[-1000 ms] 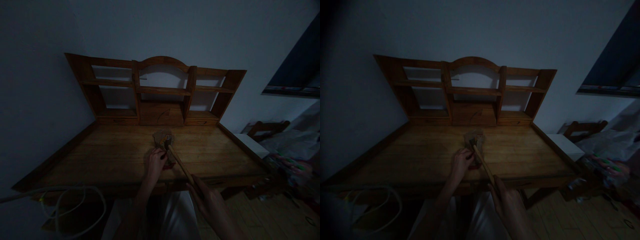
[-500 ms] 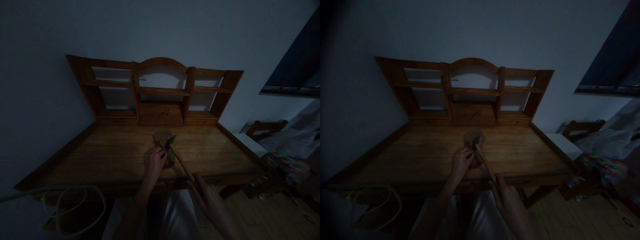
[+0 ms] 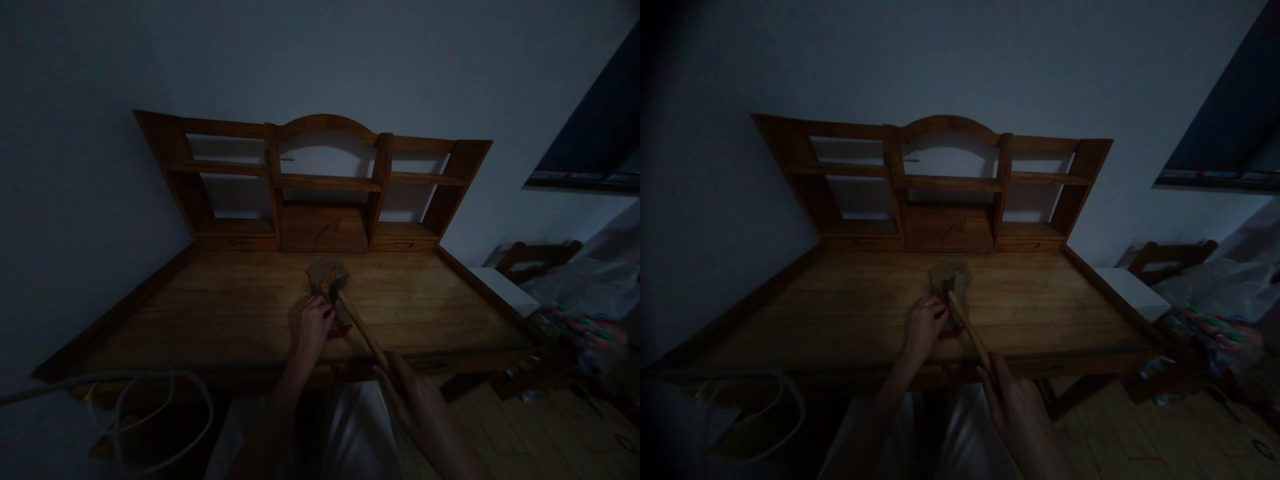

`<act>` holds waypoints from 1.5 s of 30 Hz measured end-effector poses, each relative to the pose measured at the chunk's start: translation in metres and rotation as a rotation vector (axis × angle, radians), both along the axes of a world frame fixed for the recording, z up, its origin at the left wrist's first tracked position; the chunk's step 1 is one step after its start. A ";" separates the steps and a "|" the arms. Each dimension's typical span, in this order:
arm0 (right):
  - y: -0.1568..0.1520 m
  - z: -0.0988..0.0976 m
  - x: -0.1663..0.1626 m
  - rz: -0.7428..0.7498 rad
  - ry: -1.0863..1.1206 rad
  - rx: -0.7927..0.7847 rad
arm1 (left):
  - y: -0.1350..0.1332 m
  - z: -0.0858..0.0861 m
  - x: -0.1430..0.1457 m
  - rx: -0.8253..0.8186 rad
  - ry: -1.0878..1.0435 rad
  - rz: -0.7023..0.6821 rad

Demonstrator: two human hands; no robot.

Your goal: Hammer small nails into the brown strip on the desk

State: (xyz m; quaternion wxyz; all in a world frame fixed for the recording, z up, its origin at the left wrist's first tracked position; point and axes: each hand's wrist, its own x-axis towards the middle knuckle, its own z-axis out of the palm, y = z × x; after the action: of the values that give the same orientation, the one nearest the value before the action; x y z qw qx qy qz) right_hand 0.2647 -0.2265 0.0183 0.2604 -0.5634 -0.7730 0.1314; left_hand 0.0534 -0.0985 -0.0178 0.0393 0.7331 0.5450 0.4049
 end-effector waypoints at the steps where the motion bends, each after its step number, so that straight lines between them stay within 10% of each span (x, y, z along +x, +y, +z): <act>1: 0.000 -0.002 0.000 0.007 -0.005 -0.005 | -0.001 0.001 0.000 -0.004 0.009 0.009; 45: 0.002 0.013 -0.001 -0.026 0.119 0.067 | -0.001 0.004 0.003 -0.030 -0.026 0.062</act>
State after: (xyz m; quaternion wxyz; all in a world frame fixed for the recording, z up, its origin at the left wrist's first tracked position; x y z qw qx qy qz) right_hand 0.2634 -0.2249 0.0311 0.3264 -0.5556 -0.7526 0.1354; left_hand 0.0565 -0.0996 -0.0139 0.0447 0.7100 0.5728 0.4071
